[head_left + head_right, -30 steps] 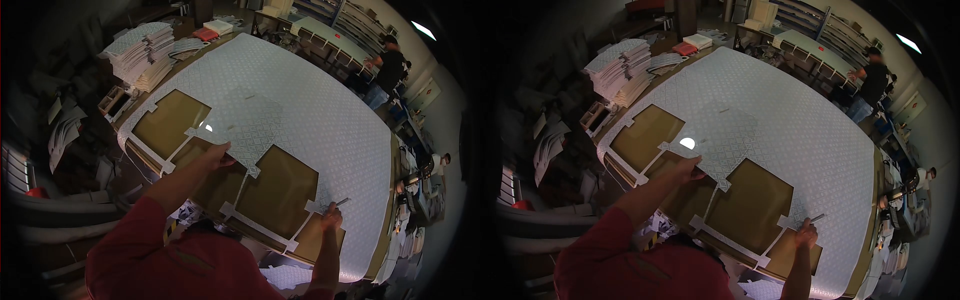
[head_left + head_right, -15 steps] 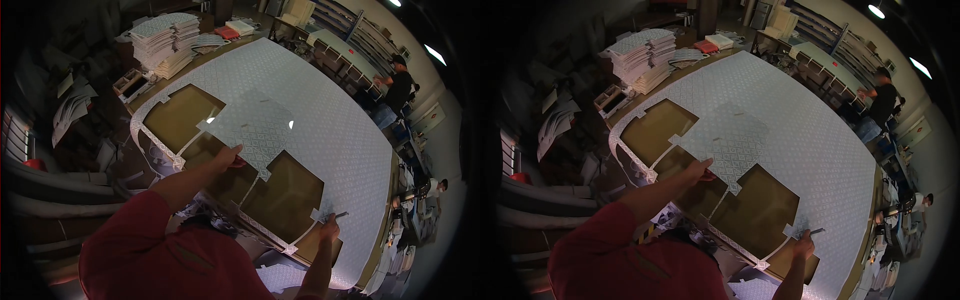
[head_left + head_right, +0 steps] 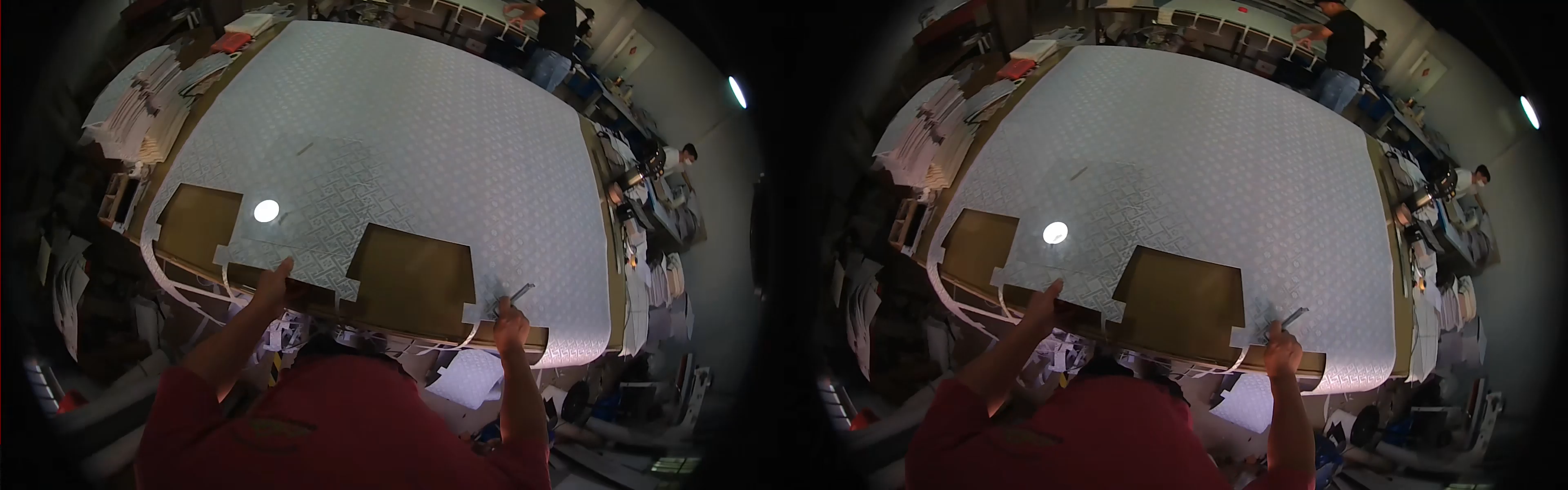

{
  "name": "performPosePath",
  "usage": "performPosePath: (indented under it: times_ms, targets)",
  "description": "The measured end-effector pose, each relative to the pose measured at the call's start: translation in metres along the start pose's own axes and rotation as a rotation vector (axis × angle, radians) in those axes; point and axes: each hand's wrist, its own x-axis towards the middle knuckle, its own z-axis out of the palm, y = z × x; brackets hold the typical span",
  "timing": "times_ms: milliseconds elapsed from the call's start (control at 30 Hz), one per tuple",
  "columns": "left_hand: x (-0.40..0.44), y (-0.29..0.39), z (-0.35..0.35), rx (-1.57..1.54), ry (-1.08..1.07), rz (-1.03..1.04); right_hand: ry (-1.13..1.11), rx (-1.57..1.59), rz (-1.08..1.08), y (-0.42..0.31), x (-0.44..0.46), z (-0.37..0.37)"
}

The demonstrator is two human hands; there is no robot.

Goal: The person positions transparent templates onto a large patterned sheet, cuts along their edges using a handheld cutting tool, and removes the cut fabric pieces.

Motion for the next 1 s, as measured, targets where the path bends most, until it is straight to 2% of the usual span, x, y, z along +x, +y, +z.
performPosePath:
  times_ms: [67, 167, 233, 300, 433, 533, 733, 1000]
  targets:
    - [-0.006, 0.008, 0.003, -0.014, -0.007, -0.043, 0.082, 0.048, -0.069, -0.004, -0.001, -0.002]
    - [0.004, 0.010, -0.011, -0.022, -0.027, -0.108, 0.059, -0.023, -0.028, -0.009, 0.000, -0.004]
    - [0.006, 0.005, -0.016, 0.005, -0.063, -0.154, 0.084, 0.072, -0.024, -0.009, -0.005, -0.009]
    - [0.010, 0.006, -0.019, 0.001, 0.042, -0.144, 0.074, 0.057, 0.014, -0.017, -0.007, -0.014]
    - [0.015, 0.001, -0.034, 0.035, -0.033, -0.152, 0.012, -0.003, 0.078, -0.024, -0.013, -0.016]
    - [0.023, 0.000, -0.045, 0.046, -0.030, -0.186, -0.001, -0.002, 0.032, -0.024, -0.012, -0.012]
    - [0.024, -0.002, -0.050, 0.089, -0.045, -0.149, -0.047, -0.050, 0.015, -0.025, -0.011, -0.022]
    - [0.012, -0.008, -0.052, 0.116, 0.045, -0.101, -0.020, 0.109, -0.096, -0.010, -0.014, -0.022]
